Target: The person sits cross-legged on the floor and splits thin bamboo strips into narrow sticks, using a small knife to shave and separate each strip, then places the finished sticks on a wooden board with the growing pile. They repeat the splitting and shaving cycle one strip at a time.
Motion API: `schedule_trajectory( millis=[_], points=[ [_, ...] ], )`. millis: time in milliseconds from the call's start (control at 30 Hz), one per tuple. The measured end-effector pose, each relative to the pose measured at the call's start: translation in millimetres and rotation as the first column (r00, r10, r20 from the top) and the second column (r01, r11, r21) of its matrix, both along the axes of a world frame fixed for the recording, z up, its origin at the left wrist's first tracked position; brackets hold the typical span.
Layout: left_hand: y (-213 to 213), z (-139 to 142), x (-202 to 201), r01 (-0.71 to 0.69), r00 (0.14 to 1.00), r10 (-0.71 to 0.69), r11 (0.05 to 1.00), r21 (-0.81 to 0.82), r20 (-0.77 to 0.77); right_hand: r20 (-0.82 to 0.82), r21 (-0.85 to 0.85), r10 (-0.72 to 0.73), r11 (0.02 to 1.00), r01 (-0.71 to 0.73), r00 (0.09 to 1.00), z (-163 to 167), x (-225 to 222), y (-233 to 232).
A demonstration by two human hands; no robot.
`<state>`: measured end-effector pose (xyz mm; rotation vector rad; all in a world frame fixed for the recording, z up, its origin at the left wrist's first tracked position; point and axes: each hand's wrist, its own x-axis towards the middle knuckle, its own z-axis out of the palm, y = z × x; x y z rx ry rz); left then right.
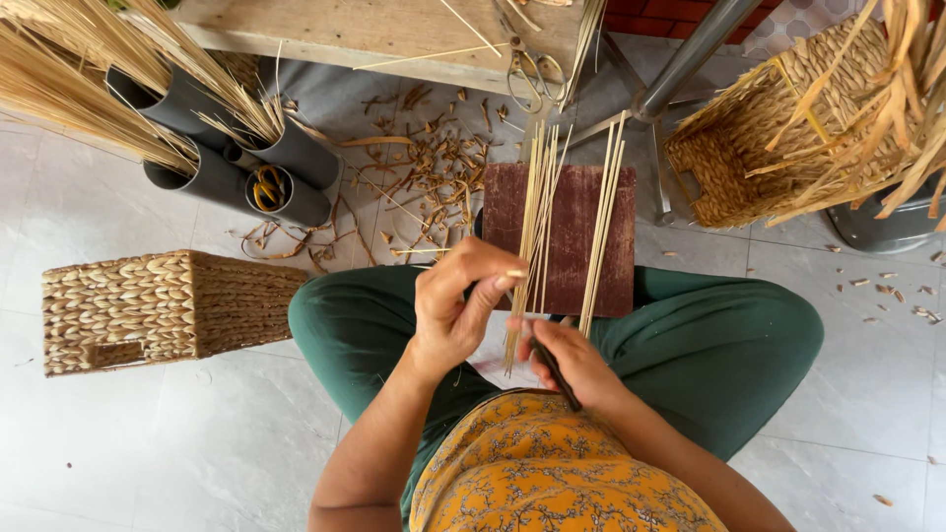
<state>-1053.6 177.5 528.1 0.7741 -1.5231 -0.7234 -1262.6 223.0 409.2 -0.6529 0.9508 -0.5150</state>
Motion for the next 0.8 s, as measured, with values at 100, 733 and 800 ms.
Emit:
schedule_trajectory(
  millis=[100,733,800],
  points=[
    [-7.1,-4.5,4.7,0.025,1.000,-0.025,1.000,-0.001,-0.009,0.030,-0.263,-0.121,0.957,0.124,0.992,32.9,-3.2,-13.7],
    [-4.9,-15.8,10.3,0.334,0.933,-0.309,0.935,0.119,-0.186,0.353,-0.419,0.067,0.903,0.093,0.933,146.5,-3.5,-2.0],
    [-4.9,-15.9,11.8,0.353,0.924,-0.325,0.928,0.118,-0.203,0.367,-0.391,0.059,0.915,0.096,0.928,147.4,-3.8,-0.6]
  ],
)
